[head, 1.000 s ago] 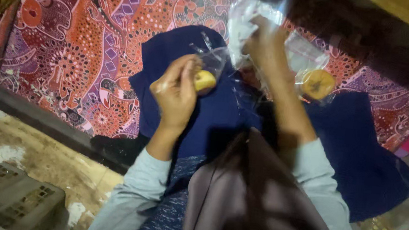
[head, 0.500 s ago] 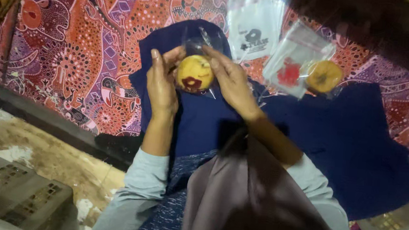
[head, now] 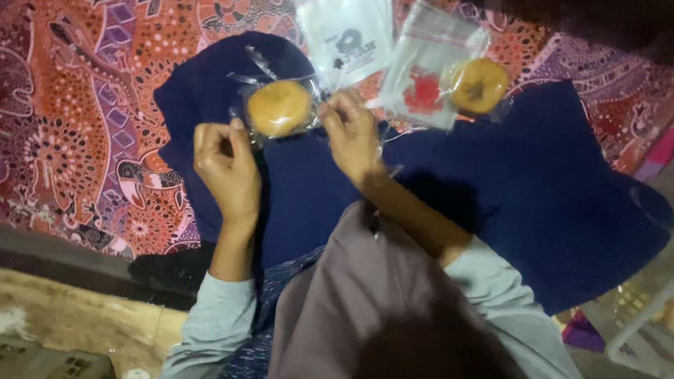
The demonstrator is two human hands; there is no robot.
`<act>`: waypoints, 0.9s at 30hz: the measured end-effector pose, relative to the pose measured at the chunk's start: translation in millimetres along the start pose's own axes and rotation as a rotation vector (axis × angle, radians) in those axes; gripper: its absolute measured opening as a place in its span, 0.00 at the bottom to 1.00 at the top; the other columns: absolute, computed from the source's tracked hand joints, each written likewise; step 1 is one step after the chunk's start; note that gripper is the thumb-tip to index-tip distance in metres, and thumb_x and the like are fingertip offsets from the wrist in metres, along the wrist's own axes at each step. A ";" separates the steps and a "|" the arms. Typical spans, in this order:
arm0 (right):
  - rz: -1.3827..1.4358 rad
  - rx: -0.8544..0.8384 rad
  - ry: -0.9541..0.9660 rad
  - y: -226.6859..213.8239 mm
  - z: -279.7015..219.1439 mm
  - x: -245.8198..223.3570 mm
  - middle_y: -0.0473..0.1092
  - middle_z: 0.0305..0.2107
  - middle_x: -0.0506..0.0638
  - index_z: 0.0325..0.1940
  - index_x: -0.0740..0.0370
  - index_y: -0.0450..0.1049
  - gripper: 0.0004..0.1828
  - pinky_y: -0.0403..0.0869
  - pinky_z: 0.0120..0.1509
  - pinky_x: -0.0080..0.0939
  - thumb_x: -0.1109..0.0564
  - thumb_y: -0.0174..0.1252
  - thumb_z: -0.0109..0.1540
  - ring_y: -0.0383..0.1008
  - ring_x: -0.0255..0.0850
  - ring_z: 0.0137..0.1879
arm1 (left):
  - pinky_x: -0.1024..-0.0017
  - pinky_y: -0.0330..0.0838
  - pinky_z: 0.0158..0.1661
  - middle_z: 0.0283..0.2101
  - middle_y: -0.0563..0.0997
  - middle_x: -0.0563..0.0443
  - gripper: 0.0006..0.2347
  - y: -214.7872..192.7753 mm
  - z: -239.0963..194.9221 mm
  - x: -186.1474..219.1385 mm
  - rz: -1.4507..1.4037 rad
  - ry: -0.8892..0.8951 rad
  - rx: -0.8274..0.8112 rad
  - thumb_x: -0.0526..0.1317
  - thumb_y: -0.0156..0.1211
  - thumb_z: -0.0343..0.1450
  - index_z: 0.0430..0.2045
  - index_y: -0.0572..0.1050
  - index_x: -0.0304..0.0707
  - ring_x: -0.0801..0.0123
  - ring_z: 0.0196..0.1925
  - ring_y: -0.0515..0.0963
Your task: The person sits on the floor and repeatedly picks up round baked buns, places them into clear plastic bags, and seals them. The packaged buns are then placed into a white plastic basket.
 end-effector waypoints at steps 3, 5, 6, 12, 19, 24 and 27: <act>0.283 -0.003 0.362 -25.0 -20.4 59.2 0.72 0.38 0.47 0.52 0.59 0.65 0.09 0.73 0.47 0.37 0.57 0.53 0.68 0.72 0.35 0.45 | 0.65 0.66 0.31 0.31 0.72 0.43 0.08 33.1 -16.5 16.9 -0.002 0.096 -0.086 0.30 0.61 0.74 0.25 0.72 0.28 0.63 0.30 0.72; 0.633 0.044 0.585 -55.4 -21.6 84.0 0.74 0.45 0.42 0.60 0.48 0.60 0.21 0.75 0.45 0.36 0.52 0.55 0.64 0.76 0.32 0.48 | 0.64 0.69 0.34 0.33 0.73 0.42 0.07 74.1 -26.7 35.3 -0.080 0.217 -0.219 0.29 0.60 0.74 0.25 0.71 0.28 0.58 0.33 0.74; 0.652 0.072 0.437 -81.7 -17.7 82.1 0.72 0.49 0.45 0.64 0.58 0.62 0.22 0.74 0.51 0.35 0.51 0.56 0.68 0.74 0.33 0.52 | 0.64 0.68 0.34 0.32 0.73 0.42 0.06 98.5 -34.8 42.2 -0.160 0.227 -0.267 0.30 0.59 0.73 0.26 0.72 0.28 0.58 0.32 0.74; -0.036 0.433 0.202 -233.6 -9.9 103.4 0.78 0.48 0.55 0.59 0.67 0.75 0.20 0.76 0.57 0.37 0.49 0.55 0.71 0.78 0.37 0.51 | 0.64 0.75 0.40 0.38 0.75 0.38 0.12 281.9 -70.6 30.6 -0.446 -0.031 -0.456 0.40 0.60 0.73 0.42 0.71 0.29 0.55 0.38 0.80; -0.421 0.550 -0.078 -262.7 6.7 123.3 0.79 0.40 0.57 0.49 0.65 0.79 0.14 0.76 0.50 0.44 0.51 0.58 0.71 0.80 0.45 0.45 | 0.62 0.75 0.53 0.52 0.81 0.30 0.30 389.9 -80.5 -11.1 -0.113 -0.441 -0.933 0.56 0.65 0.72 0.55 0.69 0.24 0.51 0.54 0.83; -0.054 0.428 0.214 -292.6 -0.2 129.8 0.72 0.29 0.52 0.50 0.65 0.77 0.17 0.66 0.37 0.46 0.47 0.54 0.77 0.65 0.40 0.29 | 0.49 0.74 0.51 0.59 0.75 0.38 0.27 351.8 -91.0 18.9 -1.245 -0.943 -1.124 0.49 0.61 0.71 0.64 0.63 0.39 0.48 0.56 0.79; 0.497 0.440 0.301 -309.6 2.2 104.8 0.62 0.30 0.51 0.52 0.76 0.62 0.24 0.59 0.37 0.45 0.48 0.57 0.76 0.56 0.40 0.32 | 0.45 0.75 0.55 0.61 0.73 0.39 0.25 334.2 -85.7 39.9 -1.379 -0.958 -1.088 0.46 0.61 0.72 0.63 0.64 0.40 0.47 0.60 0.78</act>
Point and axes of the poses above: each hand's wrist, its own z-axis towards the middle knuckle, its own y-axis out of the palm, x = y × z, the point moved 6 cm from there along z, towards the middle knuckle
